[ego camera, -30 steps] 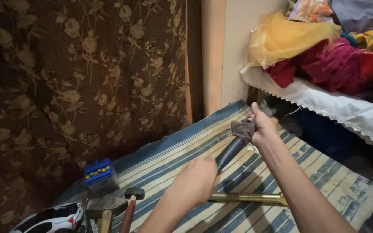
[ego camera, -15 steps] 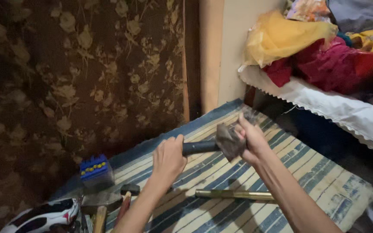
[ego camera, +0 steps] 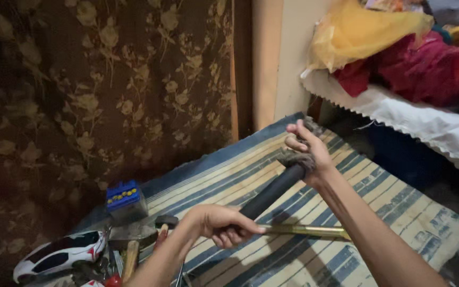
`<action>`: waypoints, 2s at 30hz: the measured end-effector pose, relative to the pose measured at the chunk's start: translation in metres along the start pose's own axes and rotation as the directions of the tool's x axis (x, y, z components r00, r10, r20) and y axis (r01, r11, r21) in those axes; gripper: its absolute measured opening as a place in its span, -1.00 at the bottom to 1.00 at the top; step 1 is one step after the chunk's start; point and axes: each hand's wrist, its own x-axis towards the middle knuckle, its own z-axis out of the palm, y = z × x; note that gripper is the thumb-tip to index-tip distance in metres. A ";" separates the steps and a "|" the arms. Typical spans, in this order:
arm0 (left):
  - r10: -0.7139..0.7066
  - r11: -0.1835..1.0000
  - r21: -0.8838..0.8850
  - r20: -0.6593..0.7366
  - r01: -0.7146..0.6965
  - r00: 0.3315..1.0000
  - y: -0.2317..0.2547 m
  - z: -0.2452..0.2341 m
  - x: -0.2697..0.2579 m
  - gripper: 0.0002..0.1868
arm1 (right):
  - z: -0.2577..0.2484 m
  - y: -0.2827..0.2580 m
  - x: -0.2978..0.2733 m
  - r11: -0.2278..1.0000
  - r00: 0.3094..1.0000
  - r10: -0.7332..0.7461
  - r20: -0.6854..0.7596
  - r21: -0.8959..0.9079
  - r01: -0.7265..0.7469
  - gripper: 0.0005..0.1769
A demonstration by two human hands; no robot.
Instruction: The person wipes metal parts and a pipe with a cloth, attaches a bearing onto the metal rod, and slides the rod into the pipe by hand.
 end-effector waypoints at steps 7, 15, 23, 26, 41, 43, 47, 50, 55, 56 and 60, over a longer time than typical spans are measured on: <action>-0.142 0.984 -0.104 0.020 0.144 0.990 -0.034 -0.031 -0.011 -0.44 | -0.038 0.041 -0.006 -0.345 0.806 -0.481 0.346 -0.919 0.188 -0.57; 0.203 0.978 0.115 -0.686 -0.171 0.698 -0.066 -0.061 0.016 -0.63 | -0.073 0.027 -0.038 -0.416 0.936 -0.352 0.025 -0.899 -0.133 -0.55; 0.810 0.573 0.725 -0.571 0.382 -0.134 -0.032 0.004 0.070 -0.16 | -0.175 0.005 -0.041 0.067 0.785 -0.614 -0.086 -0.996 -0.057 -0.40; 0.712 0.573 0.761 -0.646 0.305 0.274 -0.018 0.033 0.092 -0.52 | -0.210 -0.004 -0.055 -0.074 0.772 -0.627 -0.106 -0.978 -0.195 -0.45; 0.557 0.538 0.825 -0.503 0.174 0.661 -0.047 0.015 0.150 -0.49 | -0.224 -0.014 -0.157 0.440 0.523 -0.625 -0.580 -0.815 -0.378 -0.72; 0.685 0.380 0.925 -0.270 -0.016 0.677 -0.045 0.001 0.164 -0.48 | -0.194 -0.012 -0.161 0.291 0.579 -0.665 -0.471 -0.878 -0.380 -0.65; 0.201 0.849 0.509 -0.562 0.144 0.803 -0.014 0.008 0.148 -0.19 | -0.097 0.016 -0.164 0.225 0.875 -0.417 -0.245 -0.961 -0.161 -0.21; 0.361 0.738 0.674 -0.445 0.041 0.819 0.026 0.019 0.110 -0.55 | -0.050 0.027 -0.150 -0.025 0.900 -0.331 0.285 -0.956 0.294 -0.12; 0.347 0.514 0.845 -0.359 0.144 0.867 0.114 0.031 0.040 -0.67 | -0.026 0.036 -0.111 -0.214 0.885 -0.180 0.429 -0.895 0.391 -0.51; 0.380 0.635 0.772 -0.355 0.038 0.854 0.125 0.032 0.027 -0.63 | -0.022 0.039 -0.108 -0.211 0.882 -0.181 0.434 -0.894 0.397 -0.51; 0.606 0.791 0.354 -0.567 -0.499 0.558 0.156 0.019 0.004 -0.49 | -0.009 0.043 -0.085 0.136 0.892 -0.309 0.329 -0.913 0.384 -0.63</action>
